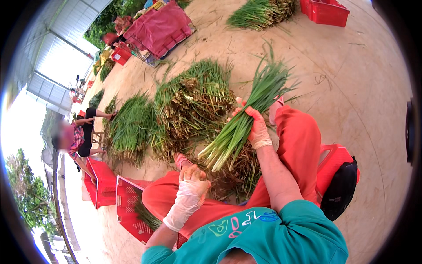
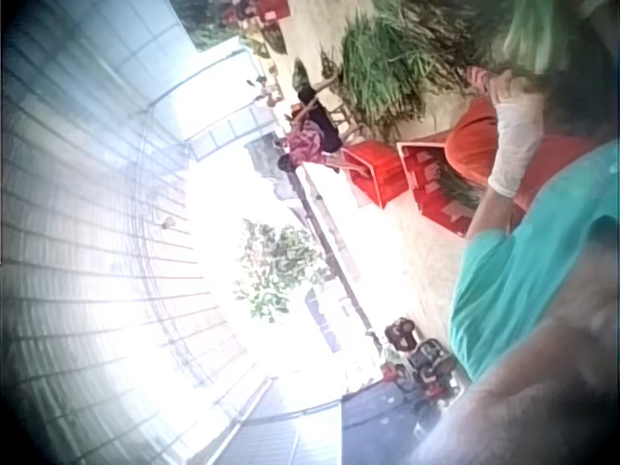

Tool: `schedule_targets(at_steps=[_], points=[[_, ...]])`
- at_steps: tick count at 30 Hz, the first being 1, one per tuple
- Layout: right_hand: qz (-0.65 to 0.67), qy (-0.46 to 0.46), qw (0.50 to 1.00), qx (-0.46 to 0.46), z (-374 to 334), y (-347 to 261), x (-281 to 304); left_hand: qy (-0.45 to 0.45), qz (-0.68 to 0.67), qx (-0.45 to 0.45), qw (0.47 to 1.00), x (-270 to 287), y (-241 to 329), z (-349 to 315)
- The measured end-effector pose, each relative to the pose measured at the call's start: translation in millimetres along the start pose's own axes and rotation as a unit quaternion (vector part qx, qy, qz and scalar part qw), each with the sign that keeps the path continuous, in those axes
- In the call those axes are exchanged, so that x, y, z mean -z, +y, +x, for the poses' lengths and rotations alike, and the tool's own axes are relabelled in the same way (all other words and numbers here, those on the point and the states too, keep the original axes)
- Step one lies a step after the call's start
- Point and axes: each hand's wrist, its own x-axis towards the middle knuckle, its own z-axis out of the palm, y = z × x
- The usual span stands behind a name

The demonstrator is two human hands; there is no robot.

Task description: The person sorts through green leeks or scallions by hand while sitting on a stool, gathering them into bundles and placing them into a red crate.

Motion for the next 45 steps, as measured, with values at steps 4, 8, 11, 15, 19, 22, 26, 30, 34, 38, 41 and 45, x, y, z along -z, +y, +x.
schedule_targets(at_steps=[4, 8, 11, 15, 19, 22, 26, 30, 34, 38, 41, 45], points=[[0.032, -0.068, 0.997, 0.024, -5, -14, -12, -0.146, -0.134, 0.116, 0.973, 11, -35, -19], [0.030, -0.101, 0.994, 0.028, -8, -9, -21, 0.154, -0.317, 0.219, 0.910, 29, -5, 18], [0.022, -0.103, 0.994, 0.039, -9, -1, -27, 0.103, -0.223, 0.232, 0.941, 23, 13, 34], [0.025, -0.137, 0.990, 0.039, -12, 8, -31, 0.117, -0.207, 0.269, 0.934, -20, 16, 60], [-0.028, -0.148, 0.989, 0.004, -15, 11, -37, 0.074, -0.293, 0.370, 0.878, -28, 8, 79], [-0.058, -0.116, 0.991, 0.026, -16, 13, -38, 0.084, -0.255, 0.360, 0.893, -34, 6, 79], [-0.052, -0.121, 0.991, 0.022, -11, 16, -34, 0.135, -0.227, 0.343, 0.902, -43, 9, 72], [-0.032, -0.116, 0.993, 0.003, -15, 24, -39, 0.161, -0.402, 0.403, 0.806, -50, 4, 78], [-0.022, -0.115, 0.993, 0.007, -11, 25, -33, 0.177, -0.499, 0.409, 0.743, -50, 0, 78], [-0.051, -0.090, 0.995, -0.001, -11, 22, -30, 0.166, -0.515, 0.374, 0.753, -36, 19, 73], [-0.039, -0.089, 0.995, -0.016, -14, 24, -34, 0.122, -0.557, 0.350, 0.744, -25, 35, 61], [0.002, -0.102, 0.994, -0.032, -12, 23, -36, 0.120, -0.517, 0.335, 0.778, 16, 53, 51]])
